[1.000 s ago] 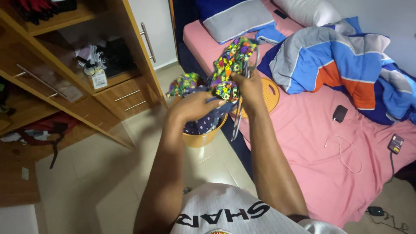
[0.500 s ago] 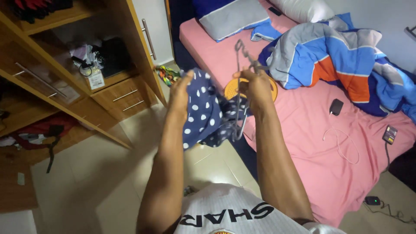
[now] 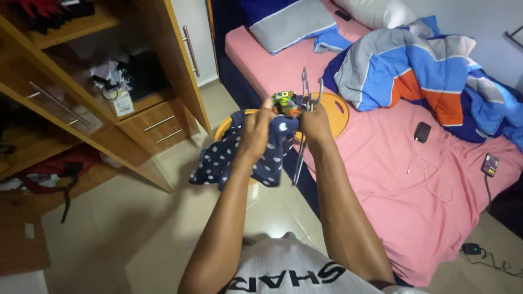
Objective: Hang a polka-dot blouse on a plastic hanger and place it in the wardrobe.
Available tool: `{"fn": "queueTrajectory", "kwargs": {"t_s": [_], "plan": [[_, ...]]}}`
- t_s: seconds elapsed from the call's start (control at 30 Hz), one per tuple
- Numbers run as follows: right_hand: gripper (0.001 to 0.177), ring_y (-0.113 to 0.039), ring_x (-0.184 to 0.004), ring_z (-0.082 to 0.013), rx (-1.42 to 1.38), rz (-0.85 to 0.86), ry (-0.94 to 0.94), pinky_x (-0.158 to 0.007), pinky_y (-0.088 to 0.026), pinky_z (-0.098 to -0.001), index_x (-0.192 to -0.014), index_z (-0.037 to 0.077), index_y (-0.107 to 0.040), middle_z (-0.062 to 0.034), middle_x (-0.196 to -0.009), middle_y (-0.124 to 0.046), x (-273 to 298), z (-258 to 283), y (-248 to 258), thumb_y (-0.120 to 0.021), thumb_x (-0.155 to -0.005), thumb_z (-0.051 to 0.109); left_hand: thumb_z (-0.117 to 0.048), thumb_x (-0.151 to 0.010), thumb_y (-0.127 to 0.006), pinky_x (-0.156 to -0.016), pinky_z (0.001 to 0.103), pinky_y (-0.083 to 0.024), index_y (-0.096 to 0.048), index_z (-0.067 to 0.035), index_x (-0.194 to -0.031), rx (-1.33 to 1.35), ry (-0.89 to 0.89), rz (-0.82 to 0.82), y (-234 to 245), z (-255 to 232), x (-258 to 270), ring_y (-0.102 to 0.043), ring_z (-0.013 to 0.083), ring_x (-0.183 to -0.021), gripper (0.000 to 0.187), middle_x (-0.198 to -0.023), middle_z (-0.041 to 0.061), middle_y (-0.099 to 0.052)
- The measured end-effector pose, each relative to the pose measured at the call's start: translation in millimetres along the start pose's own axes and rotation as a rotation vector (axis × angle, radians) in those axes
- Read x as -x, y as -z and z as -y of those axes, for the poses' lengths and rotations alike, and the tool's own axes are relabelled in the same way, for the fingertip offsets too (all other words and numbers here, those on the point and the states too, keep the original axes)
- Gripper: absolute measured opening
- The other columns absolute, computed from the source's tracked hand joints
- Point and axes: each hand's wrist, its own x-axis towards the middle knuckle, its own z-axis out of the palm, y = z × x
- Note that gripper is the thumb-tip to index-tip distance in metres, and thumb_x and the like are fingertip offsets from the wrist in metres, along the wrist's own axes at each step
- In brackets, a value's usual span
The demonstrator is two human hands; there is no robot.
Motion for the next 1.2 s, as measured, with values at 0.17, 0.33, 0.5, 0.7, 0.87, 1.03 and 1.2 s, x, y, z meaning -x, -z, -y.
{"fn": "queueTrajectory", "kwargs": {"t_s": [0.17, 0.33, 0.5, 0.7, 0.87, 1.03, 1.2], "plan": [[0.018, -0.059, -0.073, -0.0078, -0.092, 0.098, 0.057, -0.063, -0.047, -0.0257, -0.110, 0.001, -0.068, -0.0006, -0.087, -0.065, 22.4, 23.0, 9.6, -0.067, -0.097, 0.014, -0.030, -0.098, -0.055, -0.075, 0.035, -0.052, -0.073, -0.001, -0.105, 0.111, 0.260, -0.023, 18.2, 27.0, -0.4, -0.067, 0.0222, -0.083, 0.036, -0.089, 0.008, -0.071], [0.021, -0.065, -0.078, -0.0094, -0.217, 0.380, -0.118, -0.068, -0.052, -0.0262, -0.110, 0.003, -0.068, -0.0003, -0.091, -0.069, 48.0, 63.2, 22.0, -0.070, -0.092, 0.014, -0.010, -0.086, -0.068, -0.088, 0.032, -0.048, -0.060, 0.000, -0.127, -0.126, 0.046, -0.065, 15.4, 58.9, 2.1, -0.064, 0.0222, -0.107, 0.044, -0.114, 0.008, -0.068], [0.028, -0.066, -0.088, -0.0107, 0.078, 0.413, 0.024, -0.076, -0.052, -0.0270, -0.118, 0.004, -0.070, -0.0008, -0.099, -0.068, 38.9, 58.8, 46.7, -0.071, -0.094, 0.017, -0.014, -0.092, -0.065, -0.094, 0.028, -0.051, -0.064, -0.007, -0.131, 0.221, 0.198, -0.024, 13.5, 43.6, 3.6, -0.065, 0.0149, -0.109, 0.040, -0.120, 0.006, -0.071], [0.024, -0.064, -0.086, -0.0150, 0.507, 0.213, 0.153, -0.076, -0.052, -0.0342, -0.113, 0.004, -0.064, -0.0039, -0.094, -0.068, 21.7, 39.2, 84.4, -0.064, -0.098, 0.023, -0.006, -0.090, -0.065, -0.091, 0.031, -0.050, -0.066, 0.002, -0.123, 0.089, -0.115, -0.140, 2.1, 34.7, -12.2, -0.063, 0.0156, -0.104, 0.034, -0.112, 0.010, -0.070], [0.027, -0.063, -0.086, -0.0171, 0.615, 0.217, 0.215, -0.077, -0.053, -0.0343, -0.111, 0.004, -0.064, -0.0057, -0.094, -0.067, 15.7, 57.7, 72.3, -0.070, -0.096, 0.026, -0.007, -0.084, -0.074, -0.075, 0.032, -0.050, -0.067, 0.000, -0.108, -0.174, -0.044, -0.143, -18.1, -21.7, -11.2, -0.064, 0.0142, -0.084, 0.026, -0.094, 0.009, -0.072], [0.041, -0.065, -0.091, -0.0150, 0.529, 0.474, 0.404, -0.081, -0.053, -0.0325, -0.111, 0.006, -0.062, -0.0031, -0.098, -0.069, 4.1, 66.1, 43.9, -0.086, -0.081, 0.021, -0.003, -0.073, -0.080, -0.068, 0.026, -0.053, -0.070, -0.003, -0.098, -0.258, -0.093, -0.044, -26.4, -33.3, -18.3, -0.066, 0.0087, -0.078, 0.028, -0.088, 0.005, -0.074], [0.041, -0.059, -0.083, -0.0161, 0.531, 0.498, 0.510, -0.073, -0.051, -0.0338, -0.109, 0.007, -0.058, -0.0035, -0.089, -0.060, -3.4, 73.6, 44.0, -0.084, -0.077, 0.005, -0.004, -0.077, -0.078, -0.065, 0.024, -0.050, -0.065, -0.008, -0.099, -0.021, -0.111, -0.103, -21.9, -9.2, -33.0, -0.063, 0.0066, -0.075, 0.026, -0.086, -0.001, -0.070]]}}
